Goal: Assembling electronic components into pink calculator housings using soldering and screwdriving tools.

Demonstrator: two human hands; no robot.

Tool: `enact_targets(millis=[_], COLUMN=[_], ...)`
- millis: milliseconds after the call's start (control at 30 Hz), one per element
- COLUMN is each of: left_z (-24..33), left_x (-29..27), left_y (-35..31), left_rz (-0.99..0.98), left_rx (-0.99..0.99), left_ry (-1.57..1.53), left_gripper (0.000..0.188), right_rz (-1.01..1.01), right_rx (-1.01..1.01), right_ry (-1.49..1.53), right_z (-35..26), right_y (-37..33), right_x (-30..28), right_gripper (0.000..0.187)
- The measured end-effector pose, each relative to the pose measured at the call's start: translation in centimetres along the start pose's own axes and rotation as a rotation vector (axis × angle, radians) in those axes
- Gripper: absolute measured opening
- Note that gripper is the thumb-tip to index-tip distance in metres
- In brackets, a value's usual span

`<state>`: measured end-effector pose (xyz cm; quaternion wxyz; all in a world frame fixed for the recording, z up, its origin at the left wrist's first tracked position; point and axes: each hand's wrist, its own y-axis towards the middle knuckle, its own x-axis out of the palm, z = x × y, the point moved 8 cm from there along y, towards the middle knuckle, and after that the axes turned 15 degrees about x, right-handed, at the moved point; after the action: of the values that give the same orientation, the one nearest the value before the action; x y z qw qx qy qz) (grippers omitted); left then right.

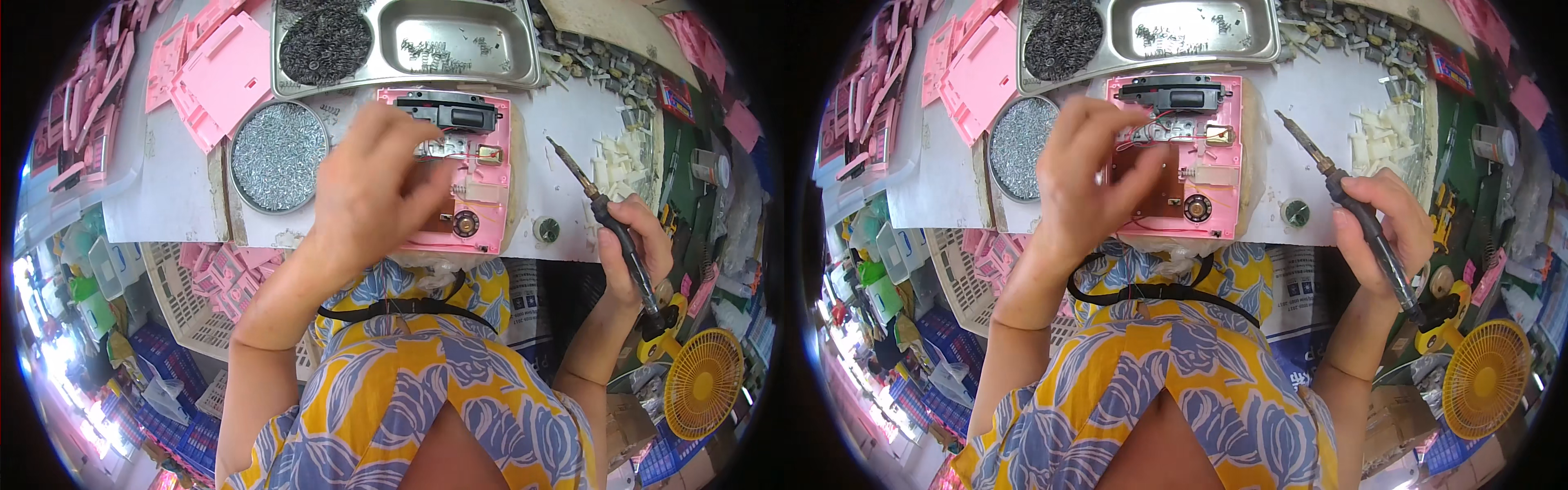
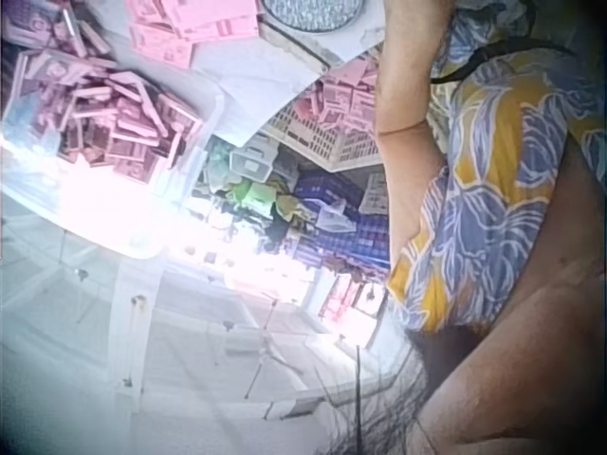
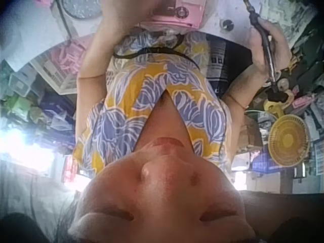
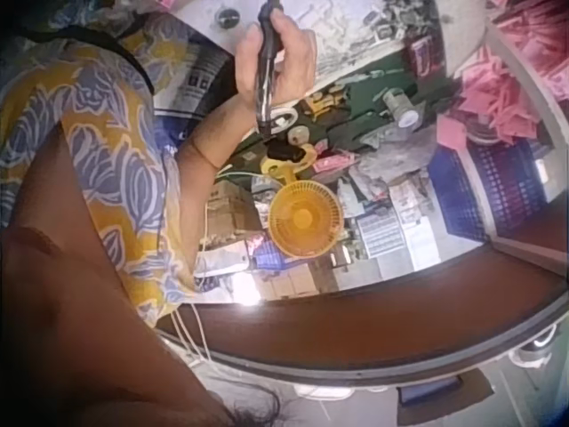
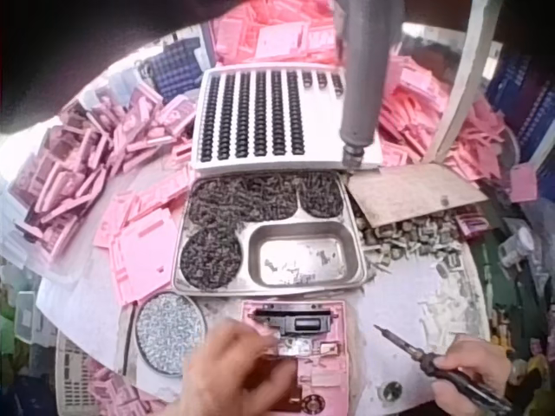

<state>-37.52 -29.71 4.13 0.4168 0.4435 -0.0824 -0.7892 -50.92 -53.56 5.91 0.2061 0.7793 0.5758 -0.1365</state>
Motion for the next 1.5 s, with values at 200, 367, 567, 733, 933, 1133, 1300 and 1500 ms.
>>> enact_targets(millis=[200,367,567,733,933,1133,1300,1500], left_z=[3.3,1.9,-1.1,-1.5,-1.3,-1.5,-0.6,0.6], left_x=[5.9,5.6,5.4,5.4,5.3,5.2,4.9,5.3], left_y=[-0.2,0.0,-1.7,-1.8,-1.8,-2.2,-1.6,-1.4], left_rz=[-0.449,-0.404,-0.388,-0.405,-0.359,-0.343,-0.337,-0.416], left_rx=[0.183,0.185,-0.274,-0.397,-0.314,-0.386,-0.042,0.091], left_ry=[0.079,-0.162,-0.530,-0.556,-0.528,-0.647,-0.497,-0.344], left_gripper=[0.015,0.012,0.007,0.010,0.010,0.008,0.010,0.010], right_rz=[-0.025,0.064,0.058,0.031,0.051,0.088,0.113,0.054], right_rx=[-0.007,0.012,0.122,0.054,0.093,0.089,-0.058,0.310], right_ry=[0.040,0.067,0.129,0.035,0.040,-0.002,-0.123,0.234], right_z=[-0.4,-0.3,-0.1,-1.9,-1.5,-1.2,-2.4,-0.4], right_y=[0.6,-0.9,-0.7,1.2,1.9,1.1,0.3,-3.0], right_x=[0.5,-1.3,4.7,9.9,10.6,10.4,8.7,1.1], right_gripper=[0.033,0.036,0.049,0.058,0.060,0.058,0.053,0.027])
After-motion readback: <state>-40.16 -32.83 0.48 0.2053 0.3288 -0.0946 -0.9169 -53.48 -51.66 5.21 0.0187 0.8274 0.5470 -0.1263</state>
